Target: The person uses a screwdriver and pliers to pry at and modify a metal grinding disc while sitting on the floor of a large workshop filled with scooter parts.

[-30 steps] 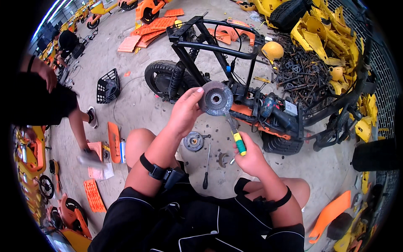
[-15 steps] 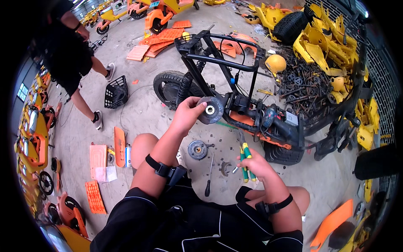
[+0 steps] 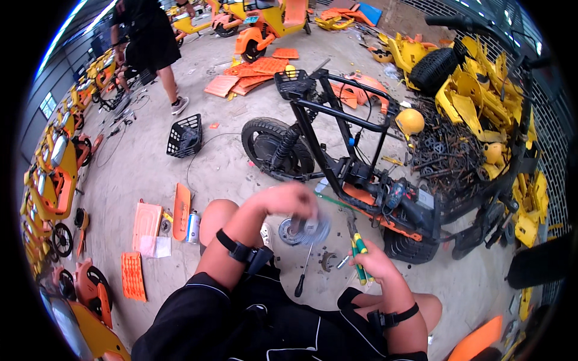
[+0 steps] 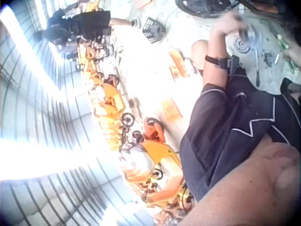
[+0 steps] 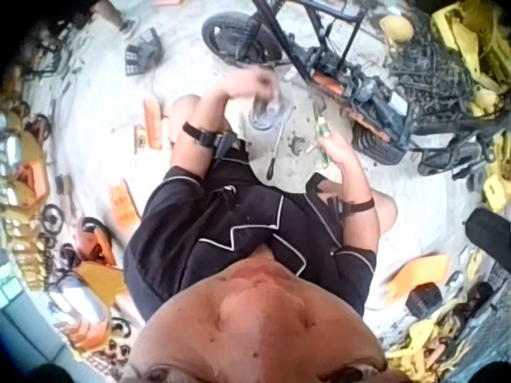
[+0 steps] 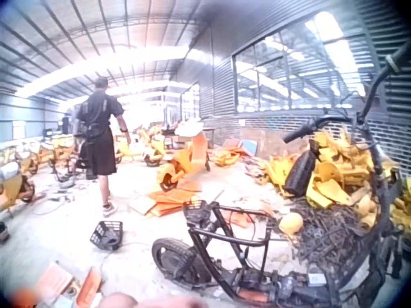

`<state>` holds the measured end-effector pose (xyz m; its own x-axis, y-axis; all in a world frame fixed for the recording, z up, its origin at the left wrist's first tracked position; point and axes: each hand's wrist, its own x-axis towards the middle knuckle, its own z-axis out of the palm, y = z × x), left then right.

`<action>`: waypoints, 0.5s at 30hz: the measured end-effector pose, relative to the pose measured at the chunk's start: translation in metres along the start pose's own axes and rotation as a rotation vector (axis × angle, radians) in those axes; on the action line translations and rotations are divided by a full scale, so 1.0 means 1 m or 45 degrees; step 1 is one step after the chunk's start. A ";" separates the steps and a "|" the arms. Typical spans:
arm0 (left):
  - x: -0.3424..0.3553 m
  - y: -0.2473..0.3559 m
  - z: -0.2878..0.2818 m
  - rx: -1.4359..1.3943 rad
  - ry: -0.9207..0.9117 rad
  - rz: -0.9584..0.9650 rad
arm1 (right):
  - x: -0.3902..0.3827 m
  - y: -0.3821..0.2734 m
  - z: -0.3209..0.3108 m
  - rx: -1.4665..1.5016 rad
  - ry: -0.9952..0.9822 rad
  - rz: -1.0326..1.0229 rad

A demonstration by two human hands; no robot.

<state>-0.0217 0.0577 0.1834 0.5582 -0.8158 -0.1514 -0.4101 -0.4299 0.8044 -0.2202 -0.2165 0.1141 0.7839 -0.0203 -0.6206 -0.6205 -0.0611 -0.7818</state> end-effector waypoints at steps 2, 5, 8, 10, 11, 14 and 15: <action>-0.015 -0.063 -0.060 -0.671 0.802 0.295 | 0.002 0.006 0.000 -0.050 -0.008 -0.076; -0.040 -0.055 -0.101 -1.956 1.750 0.562 | -0.001 0.002 0.008 0.021 0.001 -0.062; -0.039 -0.040 -0.080 -2.001 1.415 0.429 | 0.004 0.011 0.001 -0.050 -0.006 -0.075; -0.031 -0.032 -0.062 -1.735 1.249 0.392 | 0.006 0.005 0.006 -0.027 -0.026 -0.084; -0.026 -0.029 -0.055 -1.642 1.186 0.368 | 0.006 0.003 0.008 -0.017 -0.032 -0.085; -0.013 -0.023 -0.044 -1.452 1.177 0.136 | 0.005 -0.006 0.014 0.029 -0.028 -0.069; -0.012 -0.022 -0.043 -1.420 1.168 0.089 | 0.004 -0.008 0.015 0.017 -0.031 -0.071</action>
<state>0.0115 0.0930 0.1921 0.9940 -0.1067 -0.0234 0.0711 0.4695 0.8801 -0.2129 -0.2015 0.1169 0.8165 0.0072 -0.5774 -0.5764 -0.0484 -0.8157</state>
